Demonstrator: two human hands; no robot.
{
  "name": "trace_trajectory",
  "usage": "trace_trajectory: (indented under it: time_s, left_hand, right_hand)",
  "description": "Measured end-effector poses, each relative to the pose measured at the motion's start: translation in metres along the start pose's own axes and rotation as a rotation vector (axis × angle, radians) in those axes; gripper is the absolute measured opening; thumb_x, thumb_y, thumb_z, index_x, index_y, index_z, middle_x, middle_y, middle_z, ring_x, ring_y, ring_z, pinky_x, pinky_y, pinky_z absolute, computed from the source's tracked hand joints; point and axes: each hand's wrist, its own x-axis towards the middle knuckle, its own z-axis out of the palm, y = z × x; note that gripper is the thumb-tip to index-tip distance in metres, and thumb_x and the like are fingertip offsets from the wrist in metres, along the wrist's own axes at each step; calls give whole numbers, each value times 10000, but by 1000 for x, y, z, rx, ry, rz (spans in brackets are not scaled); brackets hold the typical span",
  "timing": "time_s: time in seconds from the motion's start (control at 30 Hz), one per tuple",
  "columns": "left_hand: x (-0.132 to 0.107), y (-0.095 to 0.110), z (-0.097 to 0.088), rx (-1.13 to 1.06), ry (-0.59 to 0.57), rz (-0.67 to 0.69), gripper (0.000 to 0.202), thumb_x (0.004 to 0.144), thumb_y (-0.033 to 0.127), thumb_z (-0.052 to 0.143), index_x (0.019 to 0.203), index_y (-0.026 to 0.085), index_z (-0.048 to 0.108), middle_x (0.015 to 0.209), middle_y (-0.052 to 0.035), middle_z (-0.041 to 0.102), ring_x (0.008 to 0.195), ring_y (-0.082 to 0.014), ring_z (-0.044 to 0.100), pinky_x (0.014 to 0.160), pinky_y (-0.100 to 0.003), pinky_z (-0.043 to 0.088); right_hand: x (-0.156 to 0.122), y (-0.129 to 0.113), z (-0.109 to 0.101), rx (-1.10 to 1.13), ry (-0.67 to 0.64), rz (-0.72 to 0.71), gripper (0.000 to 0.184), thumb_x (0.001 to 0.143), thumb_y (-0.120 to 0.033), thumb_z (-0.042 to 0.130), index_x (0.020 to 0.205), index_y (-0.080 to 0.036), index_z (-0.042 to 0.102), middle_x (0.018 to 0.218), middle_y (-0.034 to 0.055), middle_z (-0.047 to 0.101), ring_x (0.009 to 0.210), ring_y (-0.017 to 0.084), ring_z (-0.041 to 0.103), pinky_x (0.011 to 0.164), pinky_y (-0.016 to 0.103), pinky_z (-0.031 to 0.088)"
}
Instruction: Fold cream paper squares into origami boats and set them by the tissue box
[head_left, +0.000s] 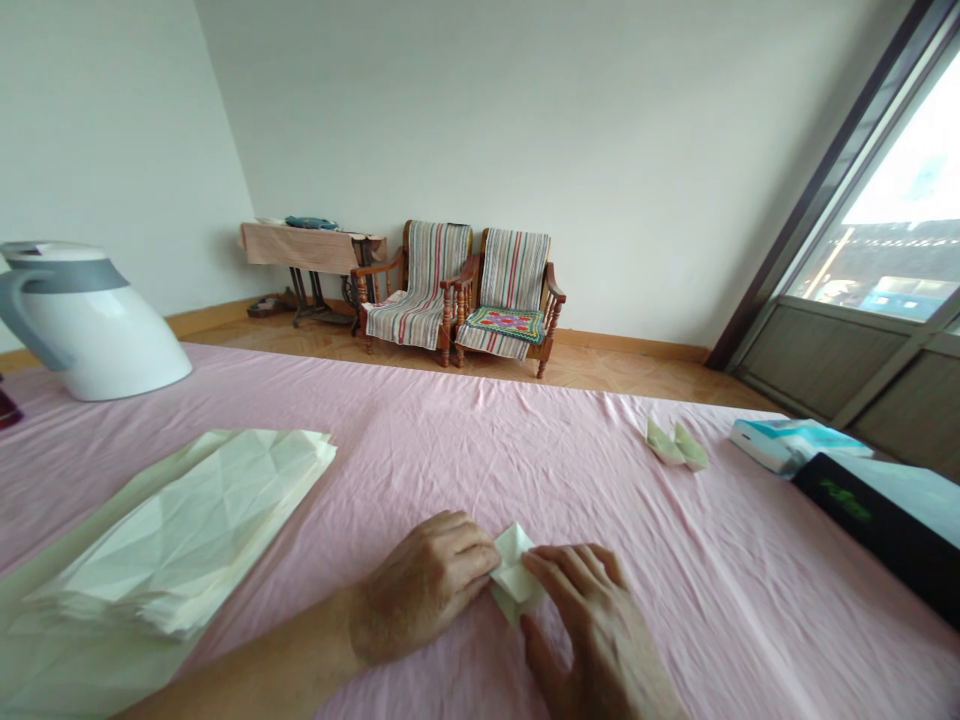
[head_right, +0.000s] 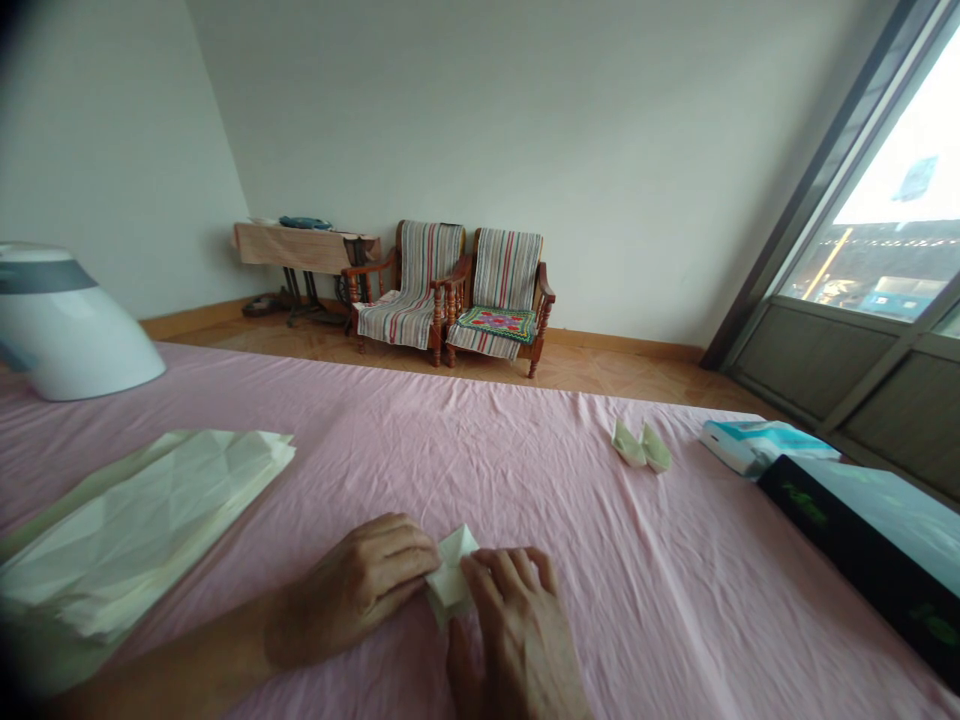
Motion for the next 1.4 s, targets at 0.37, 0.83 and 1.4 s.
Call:
trace_trajectory:
  time_s: [0.37, 0.83, 1.4]
  left_hand:
    - [-3, -2, 2, -132, 24, -21, 164, 938, 106, 532, 939, 171, 683, 884, -39, 650, 842, -165, 566, 768, -268, 427]
    - [4, -6, 4, -344, 51, -433, 99, 788, 93, 694, 720, 161, 671, 783, -3, 585, 786, -145, 562, 710, -234, 407]
    - [11, -2, 3, -226, 38, -427, 154, 780, 111, 690, 689, 155, 573, 749, 18, 560, 745, -148, 527, 679, -243, 369]
  right_hand:
    - [-10, 21, 7, 26, -111, 105, 182, 833, -155, 608, 880, -317, 675, 1020, -26, 679, 921, 189, 594, 801, 337, 395]
    - [-2, 21, 9, 118, -131, 500, 129, 740, -209, 611, 616, -228, 642, 1070, 62, 668, 1039, 263, 555, 898, 403, 388]
    - [-6, 31, 14, -154, -82, 338, 212, 824, -306, 634, 618, -253, 629, 1027, 48, 680, 925, 268, 618, 736, 412, 454]
